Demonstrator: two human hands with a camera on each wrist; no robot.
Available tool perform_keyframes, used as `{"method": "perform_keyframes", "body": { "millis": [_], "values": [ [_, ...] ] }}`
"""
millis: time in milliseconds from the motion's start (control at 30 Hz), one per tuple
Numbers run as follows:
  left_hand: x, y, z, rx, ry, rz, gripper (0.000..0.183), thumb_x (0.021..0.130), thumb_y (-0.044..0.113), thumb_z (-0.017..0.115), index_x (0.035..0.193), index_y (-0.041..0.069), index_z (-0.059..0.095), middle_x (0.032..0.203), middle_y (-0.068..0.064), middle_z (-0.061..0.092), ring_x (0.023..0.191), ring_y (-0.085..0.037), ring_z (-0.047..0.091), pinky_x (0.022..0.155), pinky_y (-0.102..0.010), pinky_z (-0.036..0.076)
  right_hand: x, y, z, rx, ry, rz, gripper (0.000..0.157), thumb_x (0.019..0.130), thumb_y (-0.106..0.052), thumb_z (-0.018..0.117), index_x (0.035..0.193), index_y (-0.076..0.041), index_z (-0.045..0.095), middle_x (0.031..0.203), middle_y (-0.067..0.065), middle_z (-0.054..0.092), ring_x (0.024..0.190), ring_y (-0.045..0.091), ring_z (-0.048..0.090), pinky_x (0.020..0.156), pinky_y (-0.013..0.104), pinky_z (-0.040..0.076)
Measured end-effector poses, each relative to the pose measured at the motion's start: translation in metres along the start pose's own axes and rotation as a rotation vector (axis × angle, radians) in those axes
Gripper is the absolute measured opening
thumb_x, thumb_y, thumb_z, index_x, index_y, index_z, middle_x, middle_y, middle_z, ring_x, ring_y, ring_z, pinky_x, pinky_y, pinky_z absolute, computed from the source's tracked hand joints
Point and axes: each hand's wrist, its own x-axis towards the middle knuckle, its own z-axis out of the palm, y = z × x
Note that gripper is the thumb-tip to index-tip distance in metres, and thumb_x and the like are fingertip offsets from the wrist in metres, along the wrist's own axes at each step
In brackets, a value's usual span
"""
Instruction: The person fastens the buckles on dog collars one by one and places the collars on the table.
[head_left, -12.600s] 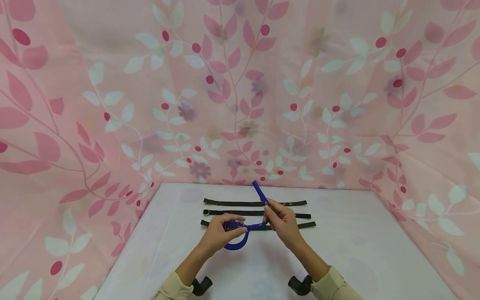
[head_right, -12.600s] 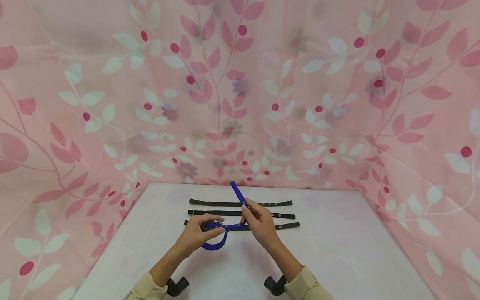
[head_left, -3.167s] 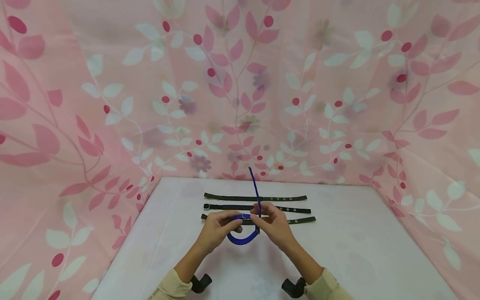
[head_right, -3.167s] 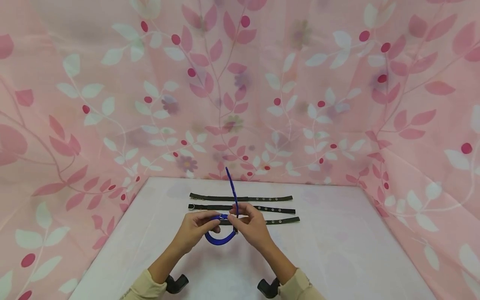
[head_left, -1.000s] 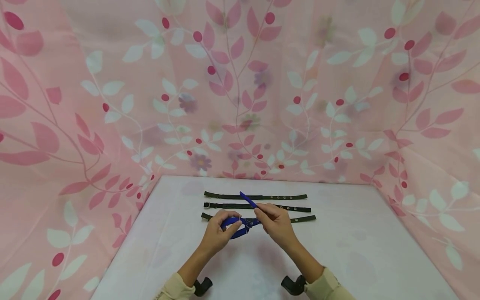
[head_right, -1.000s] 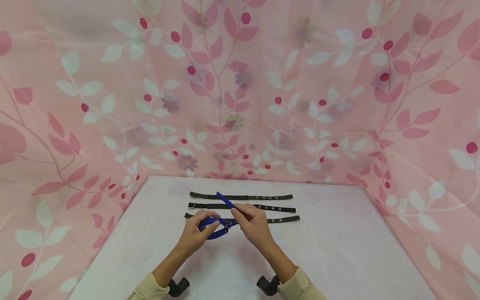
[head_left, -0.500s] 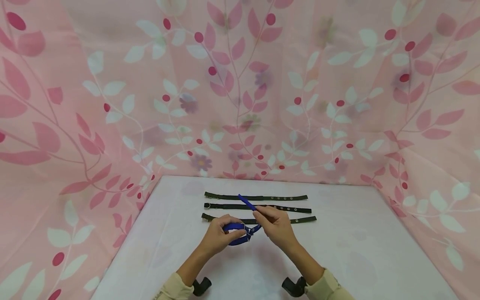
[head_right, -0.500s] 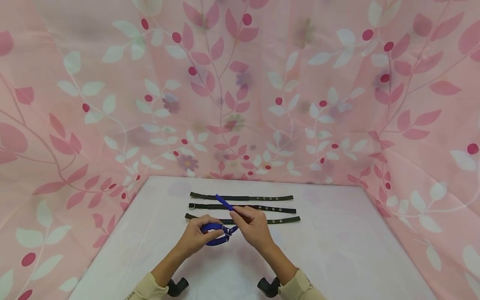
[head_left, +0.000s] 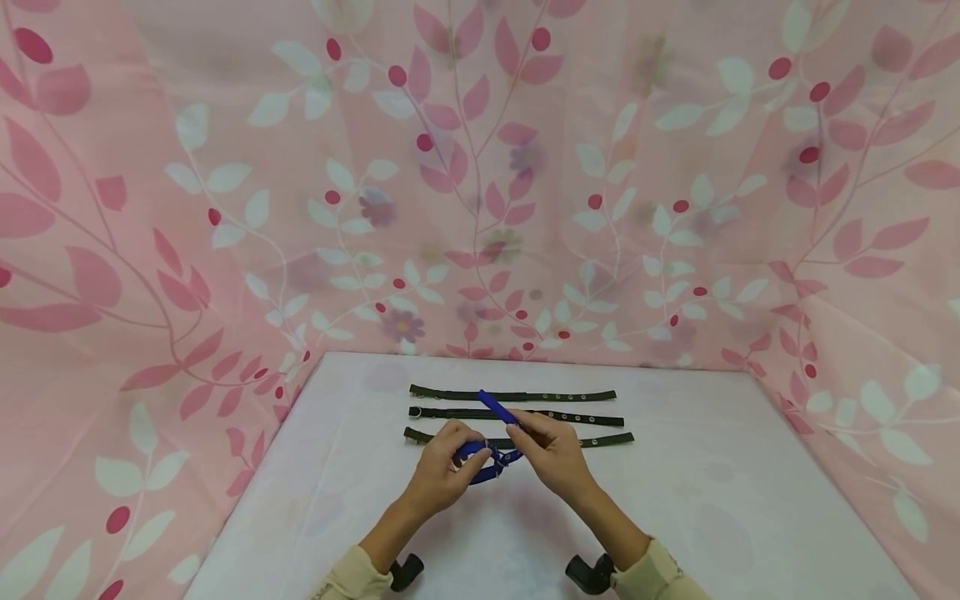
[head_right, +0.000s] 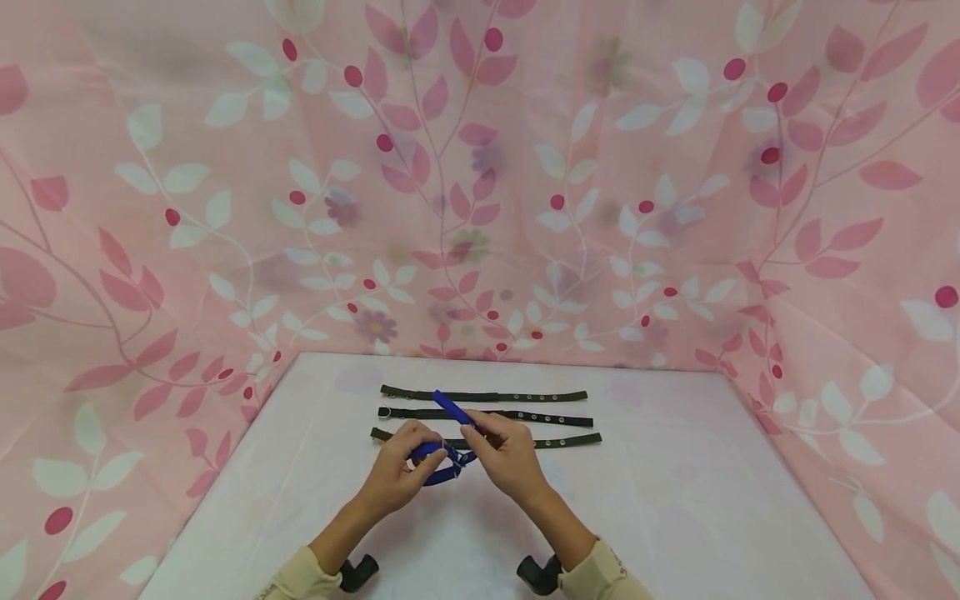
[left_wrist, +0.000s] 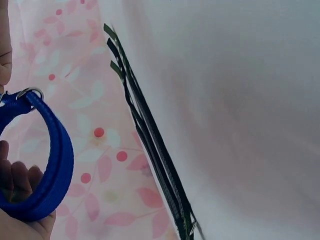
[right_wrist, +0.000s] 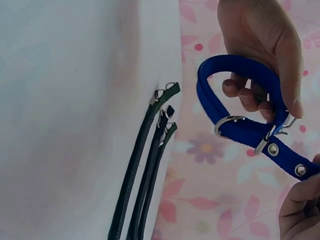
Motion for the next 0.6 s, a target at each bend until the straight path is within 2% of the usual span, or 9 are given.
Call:
{"method": "perform_keyframes", "body": {
  "millis": [133,300,467,600],
  "values": [
    [-0.002,-0.002,0.001,-0.020,-0.009,-0.019,0.008,0.094,0.018,0.069,0.100,0.013,0.069,0.093,-0.005,0.061,0.079,-0.006,0.053,0.063,-0.022,0.052,-0.001,-0.017,-0.003,-0.007,-0.011,-0.015,0.023,0.094,-0.002,0.064,0.115,0.004,0.070,0.084,0.017,0.066,0.065,0.003,0.050,0.051,0.021,0.045],
    [-0.001,-0.002,-0.002,-0.016,-0.039,-0.064,0.011,0.095,0.022,0.067,0.105,0.015,0.068,0.094,0.004,0.063,0.085,-0.006,0.056,0.071,-0.027,0.054,-0.003,-0.019,-0.004,-0.044,0.000,-0.039,0.020,0.093,-0.001,0.064,0.112,0.003,0.071,0.079,0.013,0.065,0.064,0.003,0.050,0.051,0.022,0.047],
    [0.000,0.002,-0.006,-0.110,-0.071,-0.198,0.012,0.093,0.023,0.070,0.104,0.018,0.069,0.091,0.005,0.063,0.079,-0.006,0.054,0.066,-0.021,0.050,-0.002,-0.019,-0.004,-0.079,0.014,-0.052,0.019,0.093,-0.002,0.065,0.111,0.002,0.072,0.077,0.009,0.063,0.063,0.003,0.049,0.050,0.021,0.046],
    [-0.003,0.001,-0.005,-0.126,-0.081,-0.225,0.014,0.093,0.020,0.070,0.106,0.016,0.071,0.089,0.002,0.063,0.074,-0.007,0.051,0.061,-0.019,0.046,-0.003,-0.019,-0.004,-0.064,0.012,-0.039,0.020,0.093,-0.002,0.065,0.111,0.002,0.072,0.081,0.013,0.066,0.065,0.004,0.051,0.053,0.021,0.049]
  ]
}}
